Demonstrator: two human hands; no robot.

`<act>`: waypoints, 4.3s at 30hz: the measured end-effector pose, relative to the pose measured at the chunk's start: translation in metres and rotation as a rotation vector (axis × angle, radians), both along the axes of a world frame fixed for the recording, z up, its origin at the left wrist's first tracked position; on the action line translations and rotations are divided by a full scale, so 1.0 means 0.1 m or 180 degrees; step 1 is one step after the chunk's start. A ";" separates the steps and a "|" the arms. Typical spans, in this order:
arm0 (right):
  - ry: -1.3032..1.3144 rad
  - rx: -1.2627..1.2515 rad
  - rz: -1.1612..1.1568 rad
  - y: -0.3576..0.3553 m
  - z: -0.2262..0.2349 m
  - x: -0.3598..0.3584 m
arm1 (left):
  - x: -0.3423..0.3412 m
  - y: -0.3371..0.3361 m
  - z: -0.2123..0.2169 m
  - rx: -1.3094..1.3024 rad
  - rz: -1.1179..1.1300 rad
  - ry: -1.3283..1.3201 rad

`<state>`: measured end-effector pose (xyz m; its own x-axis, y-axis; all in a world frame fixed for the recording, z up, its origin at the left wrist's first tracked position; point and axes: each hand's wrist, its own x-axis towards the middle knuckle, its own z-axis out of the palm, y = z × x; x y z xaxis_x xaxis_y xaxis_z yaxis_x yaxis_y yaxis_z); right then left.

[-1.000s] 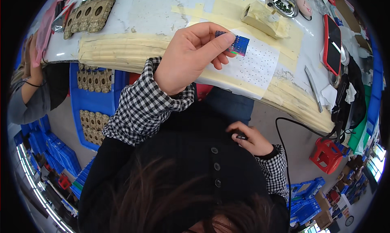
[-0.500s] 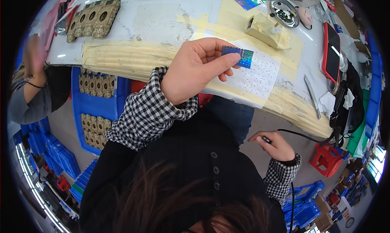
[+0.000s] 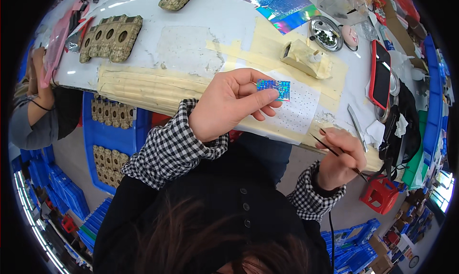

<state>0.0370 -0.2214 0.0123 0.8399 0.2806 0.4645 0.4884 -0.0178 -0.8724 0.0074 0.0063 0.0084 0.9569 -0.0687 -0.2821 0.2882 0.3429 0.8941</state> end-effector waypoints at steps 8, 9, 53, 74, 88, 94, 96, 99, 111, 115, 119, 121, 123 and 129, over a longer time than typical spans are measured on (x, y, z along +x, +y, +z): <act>-0.0855 -0.0882 0.0111 0.41 -0.09 0.15 | 0.00 0.02 0.01 -0.0107 -0.0081 0.0130; -0.1008 -0.0897 0.0153 0.43 -0.11 0.16 | 0.01 0.02 0.00 -0.0111 -0.0083 0.0109; -0.2522 -0.1856 -0.0263 0.49 -0.22 0.08 | 0.02 0.00 -0.04 -0.0206 0.0130 0.0101; -0.1911 -0.1558 -0.0010 0.44 -0.14 0.13 | 0.01 -0.01 -0.02 -0.0145 0.0058 0.0034; -0.1500 -0.1854 -0.0183 0.33 -0.11 0.15 | -0.02 -0.02 -0.09 -0.0305 0.0434 0.0005; -0.1626 -0.2255 -0.0244 0.41 -0.13 0.20 | -0.03 -0.02 -0.10 -0.0349 0.0522 0.0003; -0.1623 -0.2378 -0.0184 0.44 -0.11 0.22 | -0.03 -0.02 -0.09 -0.0375 0.0508 -0.0004; -0.1658 -0.2556 -0.0066 0.48 -0.07 0.25 | -0.03 -0.01 -0.08 -0.0421 0.0492 -0.0008; -0.0983 -0.2055 0.0107 0.41 0.06 0.25 | -0.04 0.00 -0.08 -0.0392 0.0448 0.0031; -0.0748 -0.1567 -0.0032 0.37 0.03 0.21 | -0.02 -0.01 -0.07 -0.0397 0.0408 0.0058; -0.0955 -0.1216 0.0026 0.38 0.01 0.13 | -0.02 0.01 -0.05 -0.0330 0.0328 0.0116; -0.1156 -0.1268 0.0141 0.43 0.02 0.11 | -0.02 0.01 -0.05 -0.0341 0.0323 0.0136; -0.1379 -0.1324 0.0265 0.48 -0.01 0.11 | -0.02 -0.01 -0.05 -0.0362 0.0321 0.0118; -0.1607 -0.1290 0.0201 0.56 -0.12 0.11 | -0.02 -0.02 -0.05 -0.0425 0.0311 0.0082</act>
<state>0.0479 -0.1654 0.0006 0.5221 0.5582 0.6448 0.8476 -0.2550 -0.4654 0.0059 0.0042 0.0035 0.9535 -0.0140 -0.3011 0.2697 0.4857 0.8315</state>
